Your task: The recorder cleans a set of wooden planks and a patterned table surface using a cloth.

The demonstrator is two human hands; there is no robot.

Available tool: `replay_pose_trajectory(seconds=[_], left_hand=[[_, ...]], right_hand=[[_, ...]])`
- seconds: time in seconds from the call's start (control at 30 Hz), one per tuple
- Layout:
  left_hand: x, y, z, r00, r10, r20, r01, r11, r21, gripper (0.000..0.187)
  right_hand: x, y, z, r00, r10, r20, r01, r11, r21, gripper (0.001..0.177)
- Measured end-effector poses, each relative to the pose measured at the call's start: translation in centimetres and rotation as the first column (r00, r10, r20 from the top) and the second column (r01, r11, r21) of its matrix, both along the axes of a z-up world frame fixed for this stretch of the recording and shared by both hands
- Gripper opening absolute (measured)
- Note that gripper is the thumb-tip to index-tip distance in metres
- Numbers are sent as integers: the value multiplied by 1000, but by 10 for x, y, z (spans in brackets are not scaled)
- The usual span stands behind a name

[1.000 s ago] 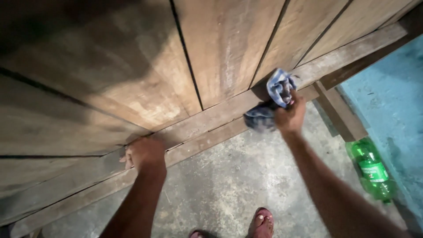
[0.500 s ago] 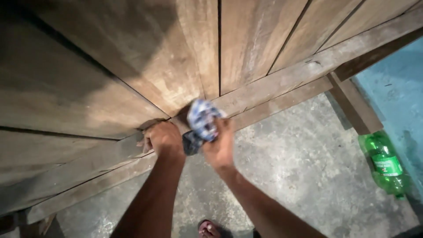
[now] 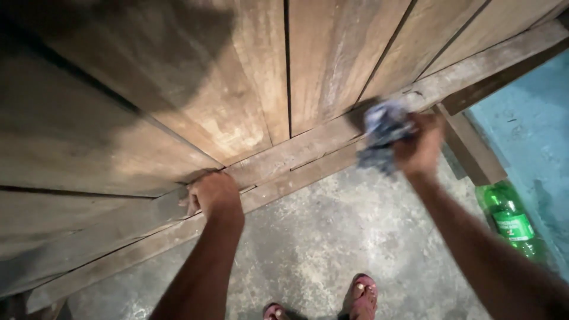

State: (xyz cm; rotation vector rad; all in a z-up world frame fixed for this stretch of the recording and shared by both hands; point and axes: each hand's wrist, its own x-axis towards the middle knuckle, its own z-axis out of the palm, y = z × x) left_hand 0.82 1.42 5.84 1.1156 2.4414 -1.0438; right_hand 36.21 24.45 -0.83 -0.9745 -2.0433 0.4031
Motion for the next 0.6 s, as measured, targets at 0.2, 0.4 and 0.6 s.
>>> replay_pose_trajectory(seconds=[0.2, 0.4, 0.6], left_hand=[[4, -2, 18, 997, -72, -7, 71, 995, -73, 29], [-1, -8, -7, 986, -147, -76, 135, 980, -147, 26], [4, 0, 14, 998, -61, -34, 58, 996, -74, 27]], right_hand=[[45, 59, -39, 497, -356, -791, -452, 673, -586, 27], [-51, -40, -51, 848, -304, -433, 18, 834, -551, 55], [-165, -161, 57, 910, -171, -377, -40, 870, -492, 68]])
